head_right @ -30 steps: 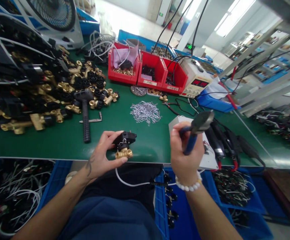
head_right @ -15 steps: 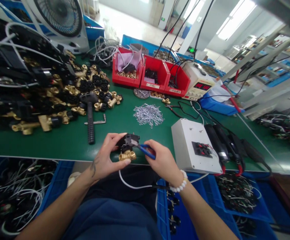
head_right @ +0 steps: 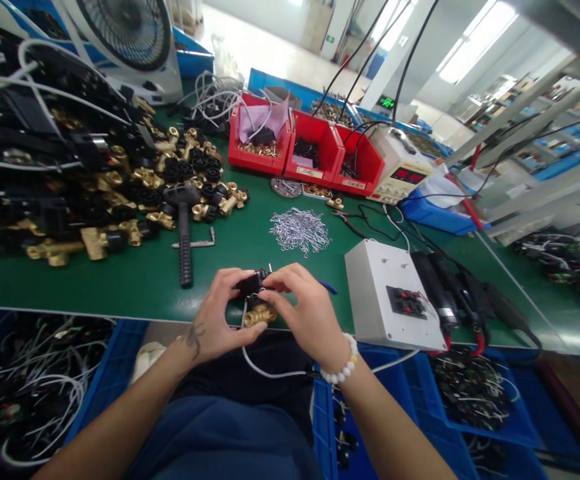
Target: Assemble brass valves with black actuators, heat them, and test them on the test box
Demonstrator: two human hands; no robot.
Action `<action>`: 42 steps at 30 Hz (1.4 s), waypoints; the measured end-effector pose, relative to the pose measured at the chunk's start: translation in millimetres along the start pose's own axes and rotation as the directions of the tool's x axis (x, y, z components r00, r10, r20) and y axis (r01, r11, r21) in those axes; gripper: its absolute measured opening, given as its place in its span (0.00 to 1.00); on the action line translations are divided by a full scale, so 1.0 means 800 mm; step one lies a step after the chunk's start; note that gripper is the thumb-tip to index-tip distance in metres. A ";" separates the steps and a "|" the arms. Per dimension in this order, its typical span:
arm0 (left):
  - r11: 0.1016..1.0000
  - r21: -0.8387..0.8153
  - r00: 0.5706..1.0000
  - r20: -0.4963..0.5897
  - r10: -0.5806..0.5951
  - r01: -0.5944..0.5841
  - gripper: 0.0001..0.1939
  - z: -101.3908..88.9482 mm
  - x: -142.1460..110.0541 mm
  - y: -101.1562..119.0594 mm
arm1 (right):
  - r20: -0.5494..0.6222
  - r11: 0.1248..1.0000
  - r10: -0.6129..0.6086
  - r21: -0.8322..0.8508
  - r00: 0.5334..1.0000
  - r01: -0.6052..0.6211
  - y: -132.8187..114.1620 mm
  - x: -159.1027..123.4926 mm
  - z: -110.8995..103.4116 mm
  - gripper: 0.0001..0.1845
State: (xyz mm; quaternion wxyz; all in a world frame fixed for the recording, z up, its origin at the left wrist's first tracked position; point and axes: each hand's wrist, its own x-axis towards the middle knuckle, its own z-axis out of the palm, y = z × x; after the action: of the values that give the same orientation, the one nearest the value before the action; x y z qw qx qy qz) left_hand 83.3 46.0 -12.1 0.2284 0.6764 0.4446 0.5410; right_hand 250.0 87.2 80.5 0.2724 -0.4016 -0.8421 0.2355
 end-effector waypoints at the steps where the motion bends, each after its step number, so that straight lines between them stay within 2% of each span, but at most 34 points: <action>1: 1.000 0.009 1.000 0.000 0.010 -0.010 0.37 0.000 0.000 0.000 | 0.005 1.000 -0.009 -0.009 1.000 0.009 -0.005 0.002 0.001 0.02; 5: 0.998 0.044 0.999 0.016 0.042 -0.042 0.36 -0.001 0.001 0.002 | 0.060 0.999 -0.008 -0.034 0.998 0.010 -0.008 0.003 -0.002 0.04; 8: 0.997 0.057 0.998 0.025 0.054 -0.056 0.35 -0.001 0.001 0.002 | 0.094 1.000 -0.018 0.007 0.995 0.017 -0.005 0.000 -0.004 0.04; 12: 0.998 0.040 0.999 0.023 0.048 -0.048 0.35 -0.001 0.002 0.002 | 0.095 0.998 -0.056 0.029 0.994 0.053 -0.003 0.001 -0.003 0.06; 15: 1.000 0.024 1.000 0.017 0.014 -0.015 0.35 -0.002 0.002 0.001 | 0.092 1.000 -0.018 0.017 0.996 0.017 -0.004 0.003 -0.002 0.03; 18: 1.000 0.015 1.000 0.017 0.001 -0.001 0.36 -0.002 0.001 0.000 | 0.103 1.000 0.017 -0.023 0.995 -0.015 -0.009 0.007 -0.003 0.10; 20: 1.000 0.012 1.000 0.021 0.010 -0.010 0.36 -0.002 0.001 0.000 | 0.137 0.997 -0.023 -0.074 0.990 0.033 -0.012 0.009 -0.005 0.11; 26: 1.000 -0.017 0.999 0.037 0.022 -0.021 0.36 -0.001 0.001 -0.002 | 0.217 0.948 -0.232 -0.170 0.948 0.270 -0.006 0.010 -0.008 0.05; 31: 0.998 -0.060 1.000 0.030 -0.006 0.008 0.36 -0.002 0.003 -0.001 | 0.259 0.843 -0.432 -0.223 0.864 0.489 0.006 0.009 -0.012 0.07; 33: 0.997 -0.071 0.999 0.012 -0.030 0.031 0.35 0.000 0.004 -0.002 | 0.285 0.822 -0.444 -0.247 0.850 0.513 0.000 0.018 -0.015 0.06; 34: 0.997 -0.073 0.999 -0.006 -0.035 0.035 0.35 0.001 0.004 -0.002 | 0.292 0.830 -0.419 -0.260 0.860 0.493 -0.006 0.025 -0.015 0.07; 36: 0.998 -0.062 0.999 -0.046 -0.025 0.022 0.32 0.006 0.004 -0.004 | 0.255 0.880 -0.329 -0.268 0.909 0.393 -0.027 0.049 -0.009 0.13; 39: 1.000 0.006 0.999 -0.054 0.008 -0.008 0.30 0.011 0.001 -0.005 | 0.183 0.972 -0.092 -0.198 0.979 0.128 -0.062 0.097 0.025 0.18; 40: 1.000 0.025 0.999 -0.044 0.013 -0.012 0.30 0.012 0.000 -0.006 | 0.213 0.982 0.010 -0.185 0.977 0.030 -0.071 0.114 0.044 0.19; 42: 1.000 0.028 1.000 -0.019 0.012 -0.012 0.32 0.012 -0.001 -0.006 | 0.317 0.975 0.161 -0.200 0.935 -0.100 -0.083 0.146 0.085 0.24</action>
State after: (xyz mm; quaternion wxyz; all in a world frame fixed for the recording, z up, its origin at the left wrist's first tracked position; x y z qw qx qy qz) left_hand 90.1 49.5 -19.3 0.2113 0.6769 0.4502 0.5427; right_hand 107.5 131.2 102.3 0.0731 -0.4346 -0.8650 0.2399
